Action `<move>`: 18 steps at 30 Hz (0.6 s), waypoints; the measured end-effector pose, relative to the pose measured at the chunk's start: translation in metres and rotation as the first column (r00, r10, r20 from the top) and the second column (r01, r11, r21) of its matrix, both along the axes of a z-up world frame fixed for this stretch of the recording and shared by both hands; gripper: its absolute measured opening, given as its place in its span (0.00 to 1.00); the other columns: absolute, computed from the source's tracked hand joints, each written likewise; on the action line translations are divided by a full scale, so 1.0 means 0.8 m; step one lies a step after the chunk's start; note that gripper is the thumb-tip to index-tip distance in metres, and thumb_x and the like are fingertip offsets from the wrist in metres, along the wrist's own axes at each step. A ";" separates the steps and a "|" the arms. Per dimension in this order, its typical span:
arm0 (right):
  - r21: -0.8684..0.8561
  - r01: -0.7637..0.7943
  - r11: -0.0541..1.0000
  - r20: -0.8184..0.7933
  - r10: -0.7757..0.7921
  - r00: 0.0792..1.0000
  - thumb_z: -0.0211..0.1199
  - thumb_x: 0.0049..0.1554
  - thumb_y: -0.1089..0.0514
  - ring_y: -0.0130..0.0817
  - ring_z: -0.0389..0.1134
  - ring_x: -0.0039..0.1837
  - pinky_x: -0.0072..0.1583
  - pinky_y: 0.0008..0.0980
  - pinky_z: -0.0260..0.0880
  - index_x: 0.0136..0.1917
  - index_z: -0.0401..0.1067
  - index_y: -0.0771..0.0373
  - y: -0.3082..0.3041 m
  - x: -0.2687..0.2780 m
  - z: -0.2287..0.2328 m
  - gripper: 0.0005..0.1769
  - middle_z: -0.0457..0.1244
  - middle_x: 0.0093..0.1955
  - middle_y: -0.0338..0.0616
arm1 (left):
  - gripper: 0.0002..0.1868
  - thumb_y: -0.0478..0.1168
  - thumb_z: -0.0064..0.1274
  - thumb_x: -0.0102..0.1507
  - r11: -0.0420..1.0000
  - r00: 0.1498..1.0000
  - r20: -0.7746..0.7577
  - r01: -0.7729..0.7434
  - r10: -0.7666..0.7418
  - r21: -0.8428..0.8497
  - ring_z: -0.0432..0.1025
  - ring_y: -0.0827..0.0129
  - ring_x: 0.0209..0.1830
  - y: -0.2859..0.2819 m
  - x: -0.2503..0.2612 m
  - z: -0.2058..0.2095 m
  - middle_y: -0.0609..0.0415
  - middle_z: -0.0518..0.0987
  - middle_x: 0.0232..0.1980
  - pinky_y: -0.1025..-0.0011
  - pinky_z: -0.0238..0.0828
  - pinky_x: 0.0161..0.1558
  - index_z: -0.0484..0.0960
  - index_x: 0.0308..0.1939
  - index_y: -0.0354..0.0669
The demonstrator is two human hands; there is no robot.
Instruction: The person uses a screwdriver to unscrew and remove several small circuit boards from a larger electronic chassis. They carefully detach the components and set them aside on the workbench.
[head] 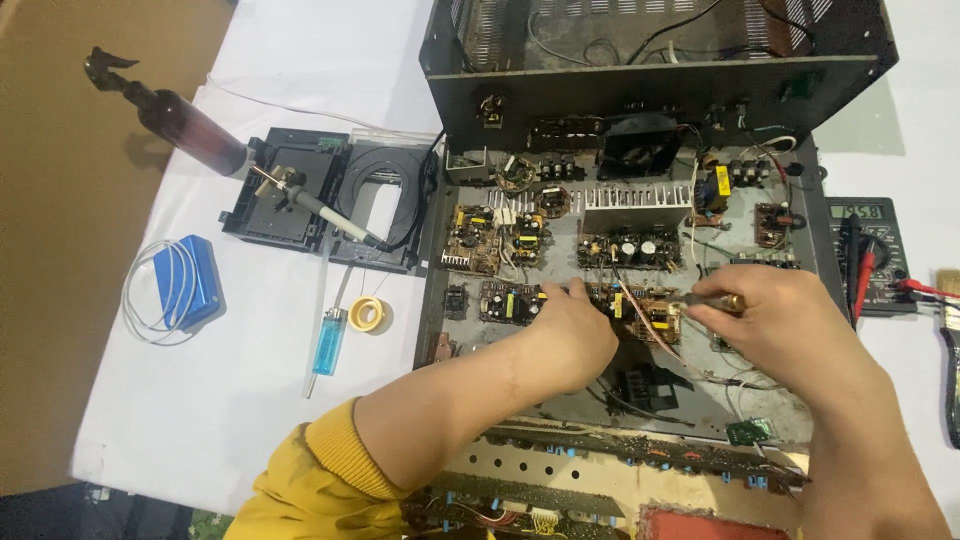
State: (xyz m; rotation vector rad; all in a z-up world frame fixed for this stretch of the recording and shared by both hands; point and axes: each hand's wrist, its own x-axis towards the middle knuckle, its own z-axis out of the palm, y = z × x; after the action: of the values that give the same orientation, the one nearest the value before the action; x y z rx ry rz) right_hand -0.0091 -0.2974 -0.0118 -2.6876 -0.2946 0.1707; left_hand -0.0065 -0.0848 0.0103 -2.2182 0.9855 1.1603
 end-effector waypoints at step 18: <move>0.107 -0.018 0.994 -0.019 0.020 1.000 0.74 0.50 0.57 0.29 0.77 0.49 0.56 0.32 0.76 0.50 0.84 0.55 -0.008 0.002 0.012 0.13 0.76 0.49 0.34 | 0.21 0.36 0.53 0.67 0.997 0.997 0.021 0.072 -0.072 0.000 0.33 0.33 0.85 0.001 -0.002 0.013 0.42 0.63 0.77 0.23 0.44 0.72 0.78 0.65 0.43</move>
State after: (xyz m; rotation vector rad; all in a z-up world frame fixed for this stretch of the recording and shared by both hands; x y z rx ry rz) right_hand -0.0073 -0.3040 -0.0020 -2.5769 -0.3138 0.1825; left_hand -0.0079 -0.0839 0.0209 -2.1726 1.0482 1.1026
